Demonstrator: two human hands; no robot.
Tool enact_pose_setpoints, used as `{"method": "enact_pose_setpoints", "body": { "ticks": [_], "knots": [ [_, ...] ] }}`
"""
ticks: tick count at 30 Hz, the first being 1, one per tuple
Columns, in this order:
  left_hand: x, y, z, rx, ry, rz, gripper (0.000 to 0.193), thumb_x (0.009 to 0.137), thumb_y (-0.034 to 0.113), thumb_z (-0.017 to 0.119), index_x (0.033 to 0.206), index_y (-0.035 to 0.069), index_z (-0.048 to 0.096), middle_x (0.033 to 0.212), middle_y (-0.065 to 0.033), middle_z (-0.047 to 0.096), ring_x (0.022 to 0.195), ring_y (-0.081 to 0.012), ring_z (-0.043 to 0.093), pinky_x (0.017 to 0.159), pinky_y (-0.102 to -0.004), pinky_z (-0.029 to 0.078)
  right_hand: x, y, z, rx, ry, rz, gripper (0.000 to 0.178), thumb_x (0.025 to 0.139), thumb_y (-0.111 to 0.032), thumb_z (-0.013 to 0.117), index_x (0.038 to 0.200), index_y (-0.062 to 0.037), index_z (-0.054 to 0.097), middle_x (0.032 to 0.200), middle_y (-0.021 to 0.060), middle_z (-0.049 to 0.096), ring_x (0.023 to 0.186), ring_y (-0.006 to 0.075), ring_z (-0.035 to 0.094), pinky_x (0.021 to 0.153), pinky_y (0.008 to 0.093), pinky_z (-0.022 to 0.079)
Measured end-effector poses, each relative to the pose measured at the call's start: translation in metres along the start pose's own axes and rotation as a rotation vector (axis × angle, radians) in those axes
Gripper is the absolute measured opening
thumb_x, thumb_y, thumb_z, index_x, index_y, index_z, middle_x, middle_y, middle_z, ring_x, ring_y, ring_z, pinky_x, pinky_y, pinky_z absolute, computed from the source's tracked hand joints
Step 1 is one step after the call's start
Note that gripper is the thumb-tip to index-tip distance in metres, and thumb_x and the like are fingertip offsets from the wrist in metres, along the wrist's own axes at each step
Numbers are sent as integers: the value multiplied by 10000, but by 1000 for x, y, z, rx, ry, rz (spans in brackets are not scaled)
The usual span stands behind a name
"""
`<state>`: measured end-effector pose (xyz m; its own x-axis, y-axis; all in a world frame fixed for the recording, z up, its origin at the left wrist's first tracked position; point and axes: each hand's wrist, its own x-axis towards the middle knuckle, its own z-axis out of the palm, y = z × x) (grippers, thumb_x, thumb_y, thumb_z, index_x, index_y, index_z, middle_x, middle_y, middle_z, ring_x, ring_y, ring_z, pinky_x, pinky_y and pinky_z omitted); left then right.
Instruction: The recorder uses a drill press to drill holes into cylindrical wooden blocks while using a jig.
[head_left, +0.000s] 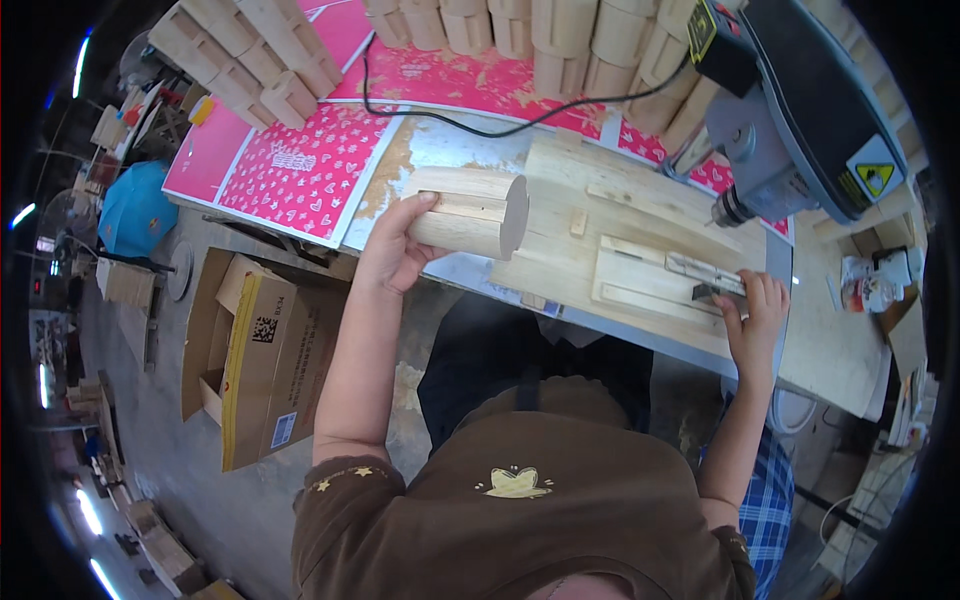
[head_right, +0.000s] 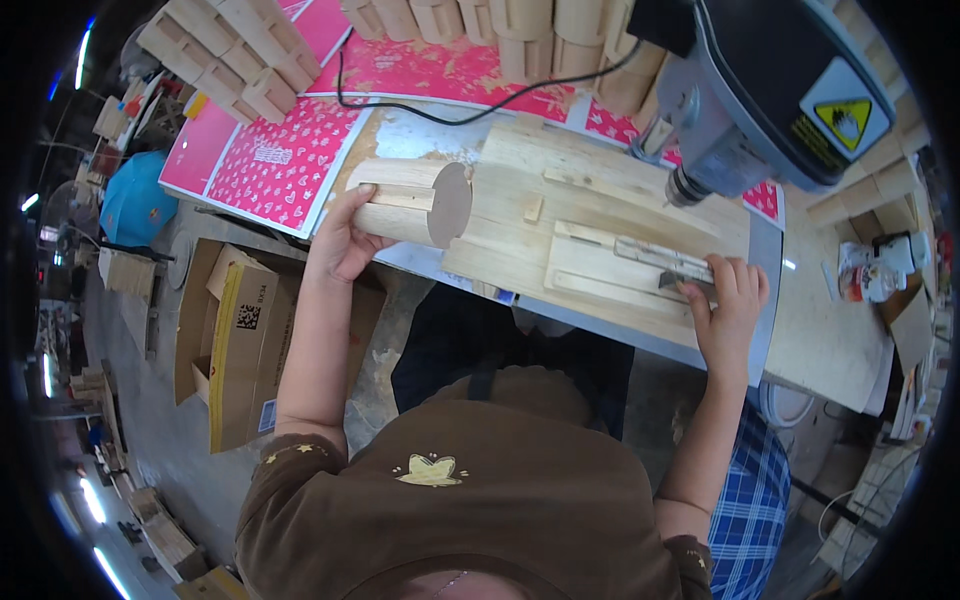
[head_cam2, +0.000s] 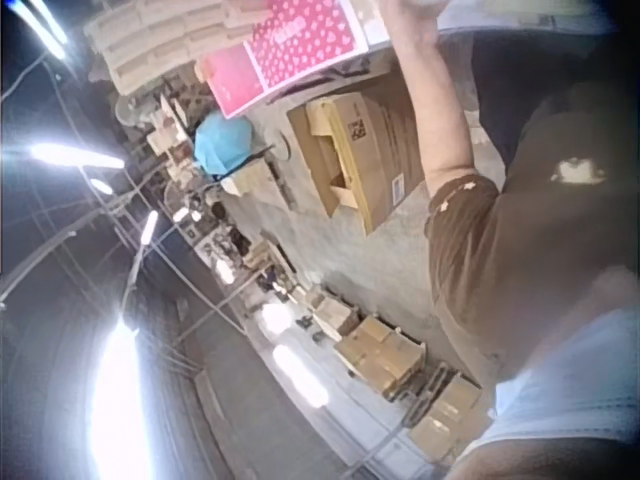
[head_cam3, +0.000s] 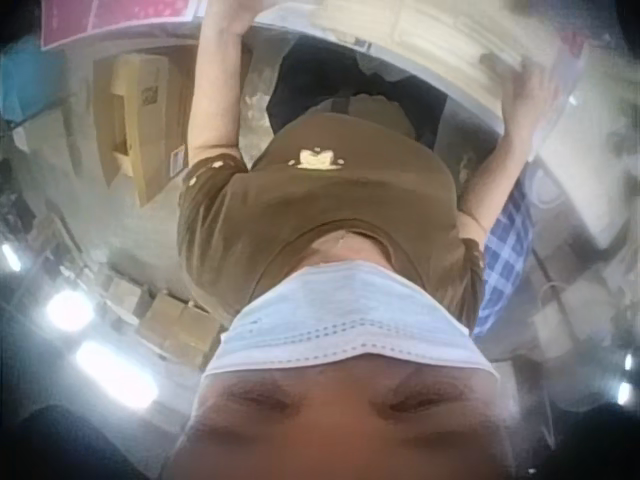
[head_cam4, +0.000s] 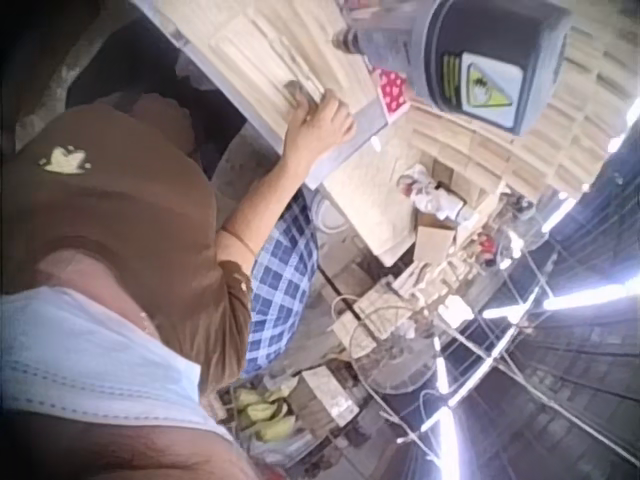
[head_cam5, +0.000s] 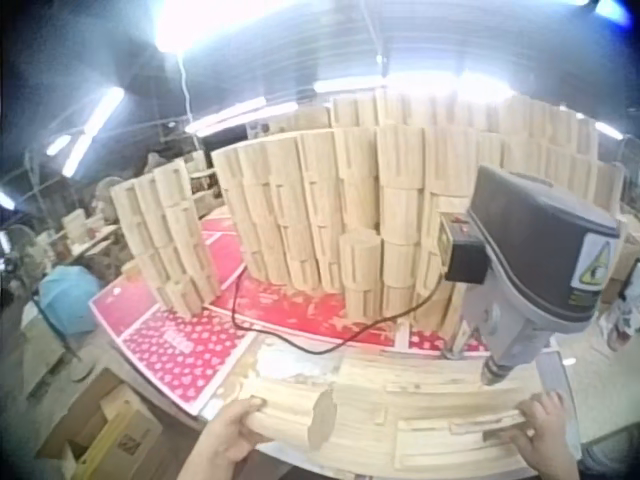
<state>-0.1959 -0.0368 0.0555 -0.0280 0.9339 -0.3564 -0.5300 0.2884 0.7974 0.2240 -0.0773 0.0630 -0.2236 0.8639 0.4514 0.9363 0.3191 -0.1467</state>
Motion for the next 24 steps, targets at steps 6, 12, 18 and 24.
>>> {"method": "enact_pose_setpoints", "body": {
  "ticks": [6, 12, 18, 24],
  "knots": [
    [1, 25, -14, 97, 60, 94, 331, 762, 153, 708, 1039, 23, 586, 966, -89, 634, 858, -193, 632, 726, -332, 535, -8, 2, 8, 44, 69, 73, 404, 669, -147, 717, 1039, -68, 577, 956, 115, 525, 950, 307, 475, 879, 396, 346],
    [50, 106, -59, 619, 260, 676, 361, 619, 128, 816, 907, 34, 619, 912, -88, 637, 806, -194, 628, 706, -302, 508, -9, 3, 9, 114, 83, 75, 419, 637, -84, 715, 1031, -49, 577, 950, 135, 514, 921, 323, 455, 829, 403, 374],
    [140, 220, -117, 1076, 672, 842, 449, 510, 161, 833, 887, 18, 636, 907, -160, 653, 809, -239, 645, 665, -352, 531, -8, -1, 6, 130, 25, 142, 452, 588, -42, 695, 1022, -42, 568, 925, 129, 498, 896, 318, 447, 813, 392, 375],
    [208, 276, -163, 1052, 903, 765, 479, 497, 172, 840, 923, 50, 659, 900, -164, 665, 814, -269, 650, 705, -362, 524, -8, -4, 5, 96, -16, 202, 468, 566, -61, 695, 1012, -38, 557, 913, 130, 461, 897, 315, 431, 805, 405, 369]
  ]
}}
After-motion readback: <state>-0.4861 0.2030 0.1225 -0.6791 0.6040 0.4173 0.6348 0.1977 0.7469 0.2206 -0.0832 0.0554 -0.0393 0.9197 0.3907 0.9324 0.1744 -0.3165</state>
